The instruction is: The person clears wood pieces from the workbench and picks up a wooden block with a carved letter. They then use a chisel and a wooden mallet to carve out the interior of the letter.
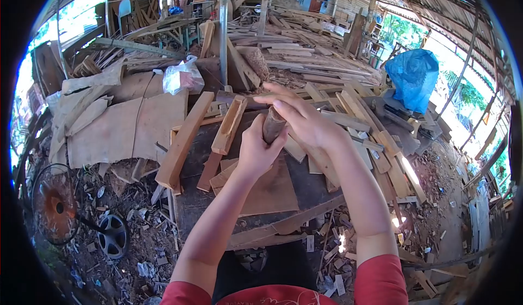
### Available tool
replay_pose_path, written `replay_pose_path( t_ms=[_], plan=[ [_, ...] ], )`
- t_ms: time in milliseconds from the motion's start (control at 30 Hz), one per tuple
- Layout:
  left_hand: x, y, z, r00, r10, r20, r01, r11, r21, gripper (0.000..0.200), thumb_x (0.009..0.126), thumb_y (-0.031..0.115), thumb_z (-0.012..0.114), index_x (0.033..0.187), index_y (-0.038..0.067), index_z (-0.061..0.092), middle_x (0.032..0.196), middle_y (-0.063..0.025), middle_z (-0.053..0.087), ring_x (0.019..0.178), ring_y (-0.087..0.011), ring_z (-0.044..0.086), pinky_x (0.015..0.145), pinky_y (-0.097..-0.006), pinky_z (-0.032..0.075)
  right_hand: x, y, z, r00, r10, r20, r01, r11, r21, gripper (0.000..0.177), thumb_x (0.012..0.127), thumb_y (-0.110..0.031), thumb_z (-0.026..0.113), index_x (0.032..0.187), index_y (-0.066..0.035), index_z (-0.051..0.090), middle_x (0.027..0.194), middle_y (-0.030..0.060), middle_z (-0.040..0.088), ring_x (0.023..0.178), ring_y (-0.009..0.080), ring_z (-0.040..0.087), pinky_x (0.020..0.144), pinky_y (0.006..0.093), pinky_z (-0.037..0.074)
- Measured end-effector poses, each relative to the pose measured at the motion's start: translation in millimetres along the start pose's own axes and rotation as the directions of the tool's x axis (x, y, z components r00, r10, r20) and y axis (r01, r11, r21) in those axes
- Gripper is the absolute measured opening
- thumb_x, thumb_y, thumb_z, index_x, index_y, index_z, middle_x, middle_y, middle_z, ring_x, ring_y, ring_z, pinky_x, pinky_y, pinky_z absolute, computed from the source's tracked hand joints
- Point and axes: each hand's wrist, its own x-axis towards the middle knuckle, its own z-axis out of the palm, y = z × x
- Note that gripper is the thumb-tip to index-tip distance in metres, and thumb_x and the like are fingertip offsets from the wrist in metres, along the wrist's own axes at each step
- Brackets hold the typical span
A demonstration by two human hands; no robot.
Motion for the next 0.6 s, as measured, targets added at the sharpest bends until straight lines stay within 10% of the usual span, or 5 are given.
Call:
replay_pose_path(
  t_ms=[200,300,367,433,600],
  plan=[
    [-3.4,5.7,9.8,1.000,0.004,0.001,-0.004,0.988,0.153,0.030,0.072,0.023,0.067,0.082,0.001,0.050,0.067,-0.0184,0.058,0.064,-0.0366,0.060,0.054,-0.0386,0.046,-25.8,36.1,-10.7,0.962,-0.226,-0.154,0.185,0.952,-0.242,0.042,0.095,-0.032,0.037,0.127,-0.006,0.045,0.132,0.0187,0.040,0.127,0.0300,0.034,0.103,0.0371,0.029],
    [-4.7,6.6,12.0,1.000,-0.011,-0.008,0.012,0.990,0.139,0.029,0.073,0.023,0.067,0.081,0.001,0.050,0.066,-0.0177,0.058,0.063,-0.0369,0.059,0.054,-0.0389,0.046,-42.3,88.8,-6.9,0.927,0.083,-0.365,-0.156,0.972,-0.176,0.052,0.088,-0.041,0.048,0.122,-0.002,0.049,0.129,0.0177,0.045,0.124,0.0308,0.037,0.102,0.0427,0.029],
    [-5.3,2.5,13.5,1.000,0.023,-0.012,-0.020,0.982,0.187,0.026,0.076,0.019,0.068,0.081,-0.001,0.051,0.067,-0.0125,0.058,0.057,-0.0163,0.055,0.055,-0.0289,0.044,-58.5,125.7,1.5,0.794,0.365,-0.485,-0.603,0.576,-0.552,0.065,0.076,-0.050,0.059,0.119,-0.001,0.051,0.124,0.0164,0.049,0.123,0.0293,0.039,0.100,0.0471,0.030],
    [-4.8,2.5,12.3,1.000,0.007,-0.011,-0.005,0.985,0.174,0.026,0.076,0.019,0.068,0.080,-0.001,0.051,0.066,-0.0124,0.058,0.056,-0.0162,0.055,0.055,-0.0285,0.044,-75.0,157.6,8.8,0.660,0.649,-0.378,-0.676,0.295,-0.675,0.071,0.067,-0.052,0.066,0.117,-0.003,0.051,0.120,0.0156,0.051,0.122,0.0279,0.039,0.099,0.0503,0.030],
    [-3.9,-1.0,9.9,1.000,-0.002,-0.022,0.005,0.987,0.158,0.026,0.076,0.019,0.068,0.079,0.000,0.051,0.065,-0.0117,0.058,0.055,-0.0161,0.055,0.054,-0.0281,0.044,-100.2,200.8,14.7,0.772,0.455,-0.443,-0.593,0.268,-0.759,0.067,0.066,-0.048,0.068,0.112,-0.003,0.051,0.114,0.0174,0.053,0.119,0.0278,0.042,0.093,0.0447,0.039]
  ],
)
